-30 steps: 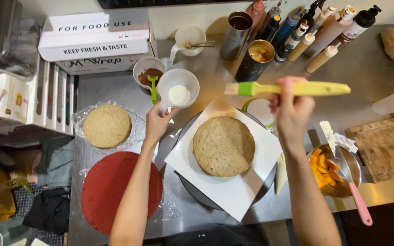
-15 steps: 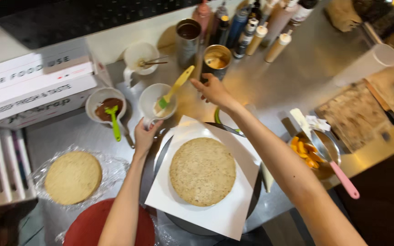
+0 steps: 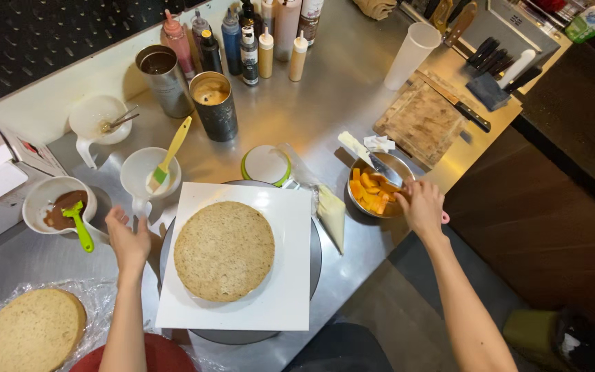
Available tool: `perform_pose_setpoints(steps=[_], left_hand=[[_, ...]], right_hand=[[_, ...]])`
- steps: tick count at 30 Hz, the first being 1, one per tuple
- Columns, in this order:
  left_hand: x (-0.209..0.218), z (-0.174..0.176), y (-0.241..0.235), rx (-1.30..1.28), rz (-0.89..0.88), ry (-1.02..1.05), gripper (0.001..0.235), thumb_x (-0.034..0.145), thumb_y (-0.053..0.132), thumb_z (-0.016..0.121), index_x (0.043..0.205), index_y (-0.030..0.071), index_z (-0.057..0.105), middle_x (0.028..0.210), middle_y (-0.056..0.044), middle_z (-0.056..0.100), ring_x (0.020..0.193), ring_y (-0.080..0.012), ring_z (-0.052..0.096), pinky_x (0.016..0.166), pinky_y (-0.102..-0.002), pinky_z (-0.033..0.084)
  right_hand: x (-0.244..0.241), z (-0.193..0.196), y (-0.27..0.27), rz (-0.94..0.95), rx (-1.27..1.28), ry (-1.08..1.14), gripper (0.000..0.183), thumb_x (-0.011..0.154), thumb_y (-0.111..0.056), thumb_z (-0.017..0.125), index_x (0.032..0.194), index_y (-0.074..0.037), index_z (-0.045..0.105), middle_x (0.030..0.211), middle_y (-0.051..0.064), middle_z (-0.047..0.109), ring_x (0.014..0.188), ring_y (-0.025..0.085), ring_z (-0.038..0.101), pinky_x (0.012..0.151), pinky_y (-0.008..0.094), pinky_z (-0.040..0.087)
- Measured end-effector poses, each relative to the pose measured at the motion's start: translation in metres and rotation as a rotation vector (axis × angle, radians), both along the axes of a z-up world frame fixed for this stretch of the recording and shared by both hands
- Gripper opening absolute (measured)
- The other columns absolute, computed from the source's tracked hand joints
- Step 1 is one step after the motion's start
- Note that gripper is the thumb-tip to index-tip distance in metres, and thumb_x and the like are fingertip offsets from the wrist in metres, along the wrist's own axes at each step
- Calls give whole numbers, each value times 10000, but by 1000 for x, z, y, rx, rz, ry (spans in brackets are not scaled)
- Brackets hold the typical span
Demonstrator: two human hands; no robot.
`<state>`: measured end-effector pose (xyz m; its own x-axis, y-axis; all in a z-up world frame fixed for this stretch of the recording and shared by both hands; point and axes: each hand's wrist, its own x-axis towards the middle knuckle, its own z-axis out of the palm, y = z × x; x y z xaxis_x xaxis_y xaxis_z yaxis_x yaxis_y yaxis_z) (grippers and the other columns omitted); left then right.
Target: The person brushes a liquid onto a cake layer, spreads white cream with a spatula, pipes additional cream from a bag, and places sliced orange fruit pieces on top. The cake remains on a rotating stand during the process.
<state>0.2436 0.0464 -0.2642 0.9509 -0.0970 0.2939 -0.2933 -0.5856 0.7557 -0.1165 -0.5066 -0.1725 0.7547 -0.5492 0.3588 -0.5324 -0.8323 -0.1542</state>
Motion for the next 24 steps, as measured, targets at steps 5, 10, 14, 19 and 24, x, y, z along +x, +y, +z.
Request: perform_pose_setpoints(steps=[5,10,14,19,24], left_hand=[[-70,108,18,78,38,59,511,1125,145,609,1570,-12,413,1212,-262,700,1081,-386,670,956,-449,486],[-173,176,16,-76,247,102,655,1118,156,595,1654,42,235,1110,-218,748,1009,-281,709,1008,-360,488],[-269,147,-16,-294,308,-112,859,936,13,677,1624,9,163,1562,-281,440,1348,-316,525,1096,-409,436],[-336,88,-96,-719,630,176,741,997,136,657,1589,62,217,1522,-215,441,1272,-280,569,1040,-381,471],[-349,76,-132,-932,575,262,802,933,118,700,1550,33,194,1344,-215,562,1183,-251,623,959,-339,513]], right_hand=[[1,-30,-32,91,-6,112,257,977,-192,684,1223,-119,675,1121,123,655,1124,324,562,967,485,434],[-1,35,-11,117,335,-40,308,1064,-189,642,1324,-38,577,1011,163,713,925,324,667,779,422,511],[11,88,34,569,875,-110,591,1034,-80,510,1612,-156,414,964,79,727,847,131,627,779,310,503],[58,111,110,1034,598,89,502,1052,-108,536,1527,-268,515,1104,92,613,842,245,611,776,352,518],[84,112,160,1023,153,101,563,968,-123,566,1470,-380,557,902,91,575,754,288,626,660,426,519]])
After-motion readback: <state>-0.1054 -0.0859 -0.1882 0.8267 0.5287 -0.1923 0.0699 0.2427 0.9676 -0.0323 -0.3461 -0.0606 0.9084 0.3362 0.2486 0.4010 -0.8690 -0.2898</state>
